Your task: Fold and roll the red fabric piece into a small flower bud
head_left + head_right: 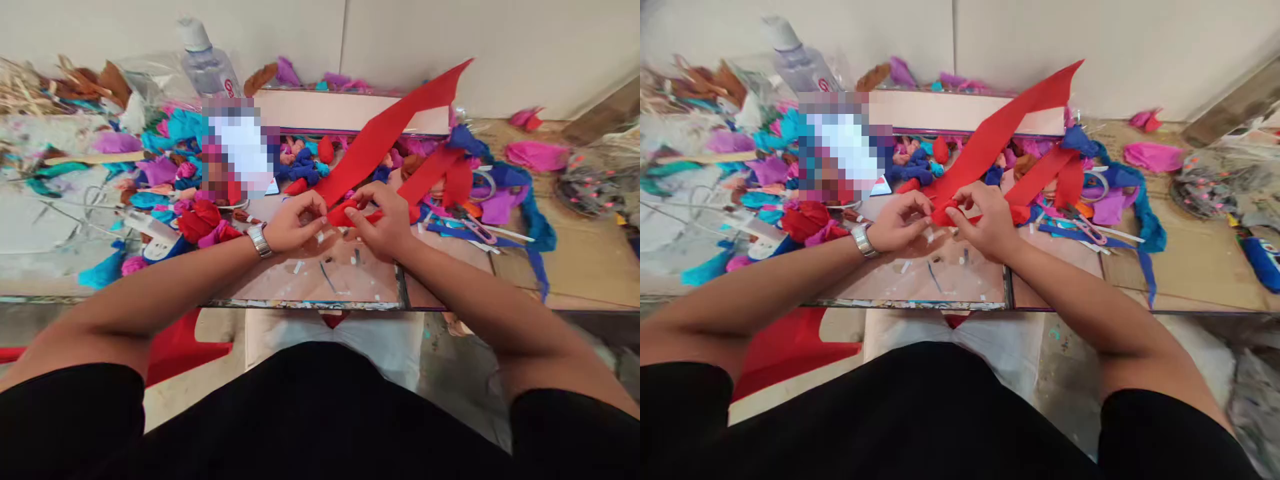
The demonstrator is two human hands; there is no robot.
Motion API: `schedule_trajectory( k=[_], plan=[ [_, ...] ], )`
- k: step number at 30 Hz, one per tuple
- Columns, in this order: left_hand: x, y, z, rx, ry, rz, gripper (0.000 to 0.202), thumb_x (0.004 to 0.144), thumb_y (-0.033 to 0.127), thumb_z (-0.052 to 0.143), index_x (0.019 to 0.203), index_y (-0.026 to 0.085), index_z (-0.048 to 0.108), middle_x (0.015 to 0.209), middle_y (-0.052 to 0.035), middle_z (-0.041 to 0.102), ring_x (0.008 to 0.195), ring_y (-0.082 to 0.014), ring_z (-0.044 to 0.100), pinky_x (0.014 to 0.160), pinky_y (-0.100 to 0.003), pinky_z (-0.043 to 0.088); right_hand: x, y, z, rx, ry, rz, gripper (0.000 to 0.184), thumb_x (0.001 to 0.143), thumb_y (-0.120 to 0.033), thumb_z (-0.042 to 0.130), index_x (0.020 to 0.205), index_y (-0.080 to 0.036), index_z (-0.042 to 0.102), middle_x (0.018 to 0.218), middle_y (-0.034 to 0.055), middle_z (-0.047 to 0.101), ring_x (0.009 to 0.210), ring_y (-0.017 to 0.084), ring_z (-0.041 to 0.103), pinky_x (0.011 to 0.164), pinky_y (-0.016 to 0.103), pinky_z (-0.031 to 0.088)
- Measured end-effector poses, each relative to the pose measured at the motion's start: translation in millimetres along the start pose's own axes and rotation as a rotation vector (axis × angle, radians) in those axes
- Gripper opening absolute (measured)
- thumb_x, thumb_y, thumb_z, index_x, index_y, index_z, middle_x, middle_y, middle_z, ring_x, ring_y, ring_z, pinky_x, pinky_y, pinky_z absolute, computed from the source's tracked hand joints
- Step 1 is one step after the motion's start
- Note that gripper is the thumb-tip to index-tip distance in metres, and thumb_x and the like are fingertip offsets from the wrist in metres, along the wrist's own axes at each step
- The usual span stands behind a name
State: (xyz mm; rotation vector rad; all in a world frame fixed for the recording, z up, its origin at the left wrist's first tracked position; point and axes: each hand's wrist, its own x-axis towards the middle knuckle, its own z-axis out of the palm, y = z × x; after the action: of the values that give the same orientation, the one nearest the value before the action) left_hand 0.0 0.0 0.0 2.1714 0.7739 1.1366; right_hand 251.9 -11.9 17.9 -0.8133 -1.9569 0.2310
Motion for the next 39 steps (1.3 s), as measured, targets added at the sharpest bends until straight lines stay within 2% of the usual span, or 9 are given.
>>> schedule_trajectory(
  k=[15, 20, 24, 34, 39],
  plan=[
    [0.0, 1.8, 0.0, -0.054, 0.009, -0.039, 0.035, 0.099, 0.051, 0.069, 0.094, 0.018, 0.061, 0.093, -0.0049, 0.068, 0.082, -0.0126, 0.063, 0.077, -0.027, 0.053, 2.5, -0.7, -3.1, -0.013, 0.026, 0.073, 0.033, 0.102, -0.053, 0.066, 0.102, -0.020, 0.065, 0.094, 0.0035, 0.071, 0.083, 0.015, 0.064, 0.081, 0.035, 0.047],
    [0.8, 4.8, 0.4, -0.106, 0.009, -0.024, 0.036, 0.098, 0.052, 0.073, 0.108, 0.019, 0.063, 0.099, -0.0053, 0.068, 0.080, -0.0115, 0.064, 0.076, -0.026, 0.056, 1.8, 0.0, -1.6, 0.003, 0.018, 0.055, 0.031, 0.101, -0.050, 0.069, 0.101, -0.020, 0.065, 0.093, 0.0026, 0.071, 0.082, 0.014, 0.064, 0.079, 0.034, 0.047],
    [0.8, 5.6, -0.5, -0.040, -0.002, -0.017, 0.035, 0.100, 0.052, 0.071, 0.098, 0.018, 0.067, 0.094, -0.0053, 0.069, 0.083, -0.0123, 0.065, 0.077, -0.025, 0.055, 1.0, -1.9, -1.1, 0.007, 0.001, 0.072, 0.031, 0.101, -0.051, 0.068, 0.102, -0.020, 0.065, 0.093, 0.0029, 0.070, 0.082, 0.014, 0.064, 0.080, 0.035, 0.047],
    [-0.5, 3.3, 0.0, -0.010, 0.006, -0.023, 0.034, 0.100, 0.051, 0.070, 0.096, 0.018, 0.065, 0.092, -0.0048, 0.067, 0.081, -0.0123, 0.063, 0.075, -0.026, 0.054, 2.7, 0.4, -3.5, -0.024, 0.033, 0.081, 0.033, 0.102, -0.053, 0.064, 0.100, -0.020, 0.064, 0.092, 0.0034, 0.070, 0.082, 0.015, 0.063, 0.082, 0.037, 0.046],
    [0.1, 3.4, 0.0, -0.060, -0.013, -0.028, 0.034, 0.100, 0.049, 0.070, 0.112, 0.018, 0.067, 0.101, -0.0055, 0.071, 0.082, -0.0116, 0.065, 0.076, -0.025, 0.054, 1.5, 0.2, -1.1, -0.033, -0.001, 0.081, 0.037, 0.101, -0.058, 0.065, 0.100, -0.021, 0.065, 0.092, 0.0034, 0.071, 0.082, 0.016, 0.062, 0.086, 0.038, 0.047]
  ],
)
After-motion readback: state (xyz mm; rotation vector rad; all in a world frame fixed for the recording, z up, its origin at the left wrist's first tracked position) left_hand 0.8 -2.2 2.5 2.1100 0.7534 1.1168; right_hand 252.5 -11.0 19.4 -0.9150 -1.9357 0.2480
